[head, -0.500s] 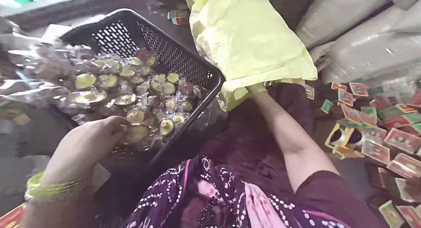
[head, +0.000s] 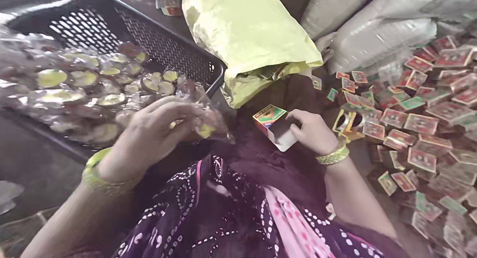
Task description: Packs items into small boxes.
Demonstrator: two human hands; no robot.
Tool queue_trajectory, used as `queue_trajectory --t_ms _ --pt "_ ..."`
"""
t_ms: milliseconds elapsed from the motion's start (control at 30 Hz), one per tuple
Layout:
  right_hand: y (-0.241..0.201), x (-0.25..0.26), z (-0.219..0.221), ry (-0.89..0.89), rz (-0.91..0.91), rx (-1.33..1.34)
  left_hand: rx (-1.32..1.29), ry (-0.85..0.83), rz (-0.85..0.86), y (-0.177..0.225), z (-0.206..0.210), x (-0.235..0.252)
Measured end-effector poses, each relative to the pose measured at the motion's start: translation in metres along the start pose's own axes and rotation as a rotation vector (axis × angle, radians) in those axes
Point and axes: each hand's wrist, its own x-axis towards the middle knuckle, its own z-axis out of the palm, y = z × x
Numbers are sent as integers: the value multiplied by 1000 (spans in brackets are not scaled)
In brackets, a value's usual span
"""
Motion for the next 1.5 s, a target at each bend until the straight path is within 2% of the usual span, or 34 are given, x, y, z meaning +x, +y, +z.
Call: queue_trajectory --t_ms 133,267,433,600,700,900,967,1033,1100,1167,1300,1400,1500 --pt "-14 -13 -15 -259 56 45 -122 -16 254 32 52 16" --pt "-25 -14 -26 -340 67 18 -142 -29 608 48 105 23" --pt "-18 -15 -36 -389 -151 173 -31 -23 954 49 155 26" --pt "-10 -9 -35 -444 -315 216 82 -160 1170 49 169 33" --pt "-7 -4 -32 -436 -440 241 54 -345 1186 45 168 38" --pt "-16 18 -15 -392 -520 194 30 -666 1108 49 148 56" --pt "-19 27 -8 -359 -534 205 46 -710 1049 48 140 62" --pt "-22 33 -1 -338 -528 249 -19 -741 907 42 134 69" --pt "-25 35 2 -333 -488 282 -121 -779 763 30 131 74" --pt "-29 36 2 -321 -427 365 -149 -784 701 19 129 75" --pt "-33 34 8 -260 -358 465 -80 -810 651 14 124 74" --pt "-34 30 12 -208 -305 461 130 -874 642 19 120 70" --pt "-36 19 18 -158 -276 456 215 -914 707 13 125 62"
